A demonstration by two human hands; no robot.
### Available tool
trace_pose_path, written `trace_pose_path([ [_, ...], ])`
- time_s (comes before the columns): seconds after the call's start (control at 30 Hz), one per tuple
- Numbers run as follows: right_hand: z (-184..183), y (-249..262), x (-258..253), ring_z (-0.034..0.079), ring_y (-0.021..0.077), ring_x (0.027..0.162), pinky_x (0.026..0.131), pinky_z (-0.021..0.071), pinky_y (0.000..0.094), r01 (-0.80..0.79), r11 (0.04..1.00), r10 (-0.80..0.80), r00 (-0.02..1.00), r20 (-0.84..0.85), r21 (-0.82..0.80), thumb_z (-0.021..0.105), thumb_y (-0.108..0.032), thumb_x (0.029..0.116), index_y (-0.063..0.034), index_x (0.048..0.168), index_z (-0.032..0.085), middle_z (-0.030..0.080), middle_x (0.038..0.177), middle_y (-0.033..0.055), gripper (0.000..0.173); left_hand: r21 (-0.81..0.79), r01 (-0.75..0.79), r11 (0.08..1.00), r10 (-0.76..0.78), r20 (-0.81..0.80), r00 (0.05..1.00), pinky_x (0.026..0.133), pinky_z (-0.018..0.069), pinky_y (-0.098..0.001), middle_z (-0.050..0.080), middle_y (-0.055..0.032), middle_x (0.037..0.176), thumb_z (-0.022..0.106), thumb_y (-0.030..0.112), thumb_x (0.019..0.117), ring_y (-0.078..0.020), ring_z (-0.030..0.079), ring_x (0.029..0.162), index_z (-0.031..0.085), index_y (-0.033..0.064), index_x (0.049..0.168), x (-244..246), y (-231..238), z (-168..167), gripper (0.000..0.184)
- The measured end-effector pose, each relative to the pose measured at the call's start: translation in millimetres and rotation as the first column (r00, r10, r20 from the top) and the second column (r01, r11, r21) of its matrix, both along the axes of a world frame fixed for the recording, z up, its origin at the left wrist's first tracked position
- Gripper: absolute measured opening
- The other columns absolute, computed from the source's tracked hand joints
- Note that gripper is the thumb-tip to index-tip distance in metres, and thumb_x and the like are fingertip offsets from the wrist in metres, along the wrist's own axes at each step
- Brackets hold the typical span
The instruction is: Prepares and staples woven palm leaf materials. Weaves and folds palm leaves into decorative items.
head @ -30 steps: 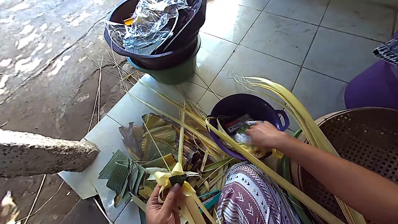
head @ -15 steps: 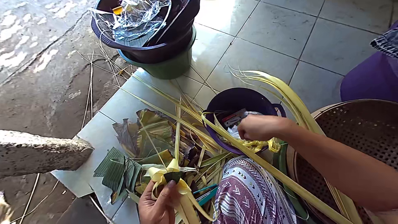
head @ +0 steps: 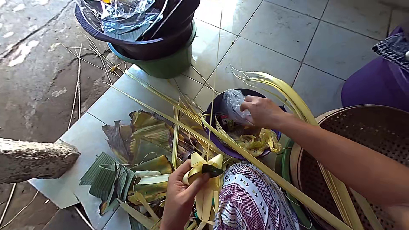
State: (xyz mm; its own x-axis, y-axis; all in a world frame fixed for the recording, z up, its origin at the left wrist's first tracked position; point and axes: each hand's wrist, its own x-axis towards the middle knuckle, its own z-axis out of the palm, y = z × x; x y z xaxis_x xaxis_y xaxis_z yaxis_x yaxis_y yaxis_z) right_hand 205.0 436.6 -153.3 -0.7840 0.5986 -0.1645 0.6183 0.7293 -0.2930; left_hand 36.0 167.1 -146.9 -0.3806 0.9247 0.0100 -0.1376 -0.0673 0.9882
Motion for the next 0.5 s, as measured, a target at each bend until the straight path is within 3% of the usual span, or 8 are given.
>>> trace_pose_path([
  [0.07,-6.1,-5.3,1.7,0.062,0.0480,0.111,0.090,0.0523,0.0605,0.050,0.981,-0.010,0.977,-0.213,0.187,0.077,-0.009,0.0871,0.0072,0.107,0.069,0.064,0.115,0.0295,0.027,-0.002,-0.008,1.000,0.008,0.002,1.000,0.077,0.0601,-0.0211,0.075,0.0079,0.095,0.072,0.016,0.0855,-0.0025,0.071,0.086,0.076,0.0202,0.102,-4.3,-2.4,-2.1,0.018],
  [0.13,-11.6,-12.0,-8.2,0.066,0.0462,0.103,0.084,0.0567,0.0564,-0.016,0.966,0.110,0.929,-0.353,0.259,0.069,0.002,0.0879,0.0080,0.098,0.070,0.065,0.106,0.0288,0.011,0.010,-0.021,1.000,0.021,-0.002,1.000,0.079,0.0600,-0.0214,0.075,0.0079,0.099,0.074,0.018,0.0855,-0.0028,0.071,0.089,0.076,0.0218,0.105,-9.7,-1.6,1.0,0.020],
  [0.2,-25.5,-20.3,-25.4,0.069,0.0405,0.096,0.082,0.0576,0.0561,-0.186,0.982,0.191,0.960,-0.206,0.044,0.061,0.006,0.0921,0.0043,0.098,0.072,0.068,0.103,0.0230,0.012,0.021,-0.045,0.999,0.045,0.001,0.999,0.080,0.0602,-0.0222,0.076,0.0076,0.100,0.075,0.020,0.0860,-0.0035,0.071,0.091,0.077,0.0222,0.106,-13.7,-0.9,6.6,0.021],
  [0.23,-33.9,-22.2,-36.1,0.068,0.0409,0.103,0.088,0.0555,0.0573,-0.203,0.975,0.203,0.979,-0.010,-0.088,0.056,0.005,0.0966,0.0035,0.111,0.071,0.067,0.115,0.0227,0.020,0.029,-0.064,0.998,0.064,0.010,0.998,0.080,0.0603,-0.0222,0.076,0.0074,0.100,0.075,0.019,0.0852,-0.0035,0.071,0.091,0.077,0.0219,0.105,-13.6,1.0,9.9,0.020],
  [0.3,-54.6,-18.5,-53.9,0.062,0.0449,0.117,0.096,0.0500,0.0597,-0.182,0.973,0.218,0.927,0.305,-0.144,0.050,0.004,0.1013,0.0032,0.131,0.061,0.060,0.133,0.0251,0.032,0.039,-0.095,0.995,0.094,0.020,0.995,0.080,0.0602,-0.0219,0.076,0.0076,0.098,0.075,0.016,0.0838,-0.0032,0.071,0.090,0.077,0.0215,0.103,-10.1,5.2,16.0,0.020],
  [0.33,-65.6,-17.9,-55.8,0.060,0.0465,0.120,0.099,0.0464,0.0608,-0.190,0.975,0.218,0.909,0.356,-0.113,0.049,0.004,0.1012,0.0049,0.131,0.061,0.060,0.134,0.0270,0.032,0.042,-0.104,0.994,0.103,0.024,0.994,0.080,0.0601,-0.0217,0.076,0.0078,0.098,0.075,0.016,0.0835,-0.0030,0.071,0.090,0.077,0.0215,0.103,-7.8,4.6,18.0,0.020],
  [0.43,-70.8,-26.6,-47.5,0.064,0.0428,0.111,0.091,0.0505,0.0568,-0.230,0.972,0.214,0.951,0.225,0.048,0.059,0.003,0.0957,0.0031,0.113,0.072,0.066,0.119,0.0243,0.021,0.054,-0.095,0.994,0.094,0.028,0.995,0.081,0.0603,-0.0220,0.076,0.0077,0.100,0.077,0.020,0.0847,-0.0031,0.071,0.091,0.077,0.0235,0.105,-8.3,-6.6,17.6,0.020],
  [0.5,-42.7,-33.8,-36.0,0.061,0.0431,0.113,0.092,0.0500,0.0586,-0.179,0.984,0.178,0.983,0.037,0.009,0.071,0.002,0.0876,0.0012,0.105,0.075,0.064,0.122,0.0232,0.017,0.037,-0.108,0.993,0.107,0.024,0.994,0.081,0.0599,-0.0214,0.076,0.0085,0.100,0.077,0.021,0.0849,-0.0023,0.071,0.091,0.077,0.0252,0.105,-10.7,-18.0,14.2,0.021],
])
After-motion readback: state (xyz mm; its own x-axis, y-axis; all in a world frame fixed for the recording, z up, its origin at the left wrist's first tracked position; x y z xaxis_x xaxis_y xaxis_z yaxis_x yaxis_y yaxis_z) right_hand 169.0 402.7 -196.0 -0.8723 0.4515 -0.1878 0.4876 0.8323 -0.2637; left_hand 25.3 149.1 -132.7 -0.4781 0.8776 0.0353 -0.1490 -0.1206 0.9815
